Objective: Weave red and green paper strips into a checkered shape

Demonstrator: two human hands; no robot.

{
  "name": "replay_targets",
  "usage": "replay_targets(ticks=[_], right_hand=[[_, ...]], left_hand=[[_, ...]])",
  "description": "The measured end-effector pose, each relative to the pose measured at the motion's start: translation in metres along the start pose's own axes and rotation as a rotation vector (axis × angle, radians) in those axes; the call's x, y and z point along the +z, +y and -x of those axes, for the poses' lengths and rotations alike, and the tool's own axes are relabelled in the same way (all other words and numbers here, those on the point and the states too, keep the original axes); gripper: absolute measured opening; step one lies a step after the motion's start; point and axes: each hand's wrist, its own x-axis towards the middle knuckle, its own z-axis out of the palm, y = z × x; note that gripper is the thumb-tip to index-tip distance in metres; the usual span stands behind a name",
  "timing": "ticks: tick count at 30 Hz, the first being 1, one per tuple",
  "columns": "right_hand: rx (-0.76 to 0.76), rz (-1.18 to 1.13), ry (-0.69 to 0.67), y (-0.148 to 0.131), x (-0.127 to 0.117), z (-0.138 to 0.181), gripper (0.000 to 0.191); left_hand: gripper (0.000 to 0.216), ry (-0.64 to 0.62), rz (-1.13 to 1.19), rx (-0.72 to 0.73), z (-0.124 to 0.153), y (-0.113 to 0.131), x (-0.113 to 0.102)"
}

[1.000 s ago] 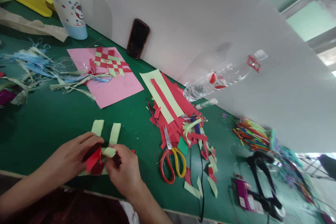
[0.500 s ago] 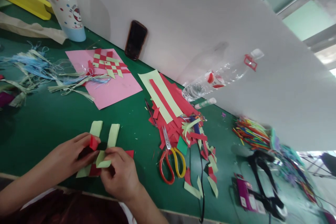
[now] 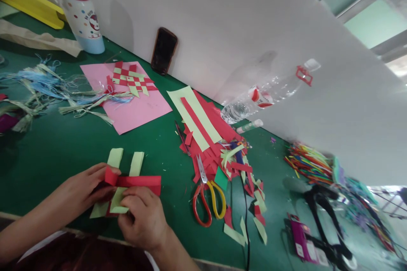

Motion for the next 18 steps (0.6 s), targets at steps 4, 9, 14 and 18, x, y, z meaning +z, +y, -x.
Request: replay_targets(ticks=[4, 9, 14, 18], right_hand=[[0.020, 0.026, 0.024, 0.000, 0.002, 0.002, 0.026], [0.293, -0.015, 0.058, -0.004, -0.001, -0.009, 0.019], [0.440, 0.023, -0.075, -0.007, -0.009, -0.030, 0.014], [0.445, 0.027, -0.110, -0.007, -0.011, -0.038, 0.011]], left_hand=[[0.026, -0.026, 0.009, 0.031, 0.001, -0.005, 0.001], [0.025, -0.029, 0.054, 0.032, 0.005, 0.000, -0.002], [0.023, -0.006, 0.096, 0.028, 0.006, 0.005, -0.003], [0.024, -0.031, 0.048, 0.067, 0.004, 0.004, -0.001]])
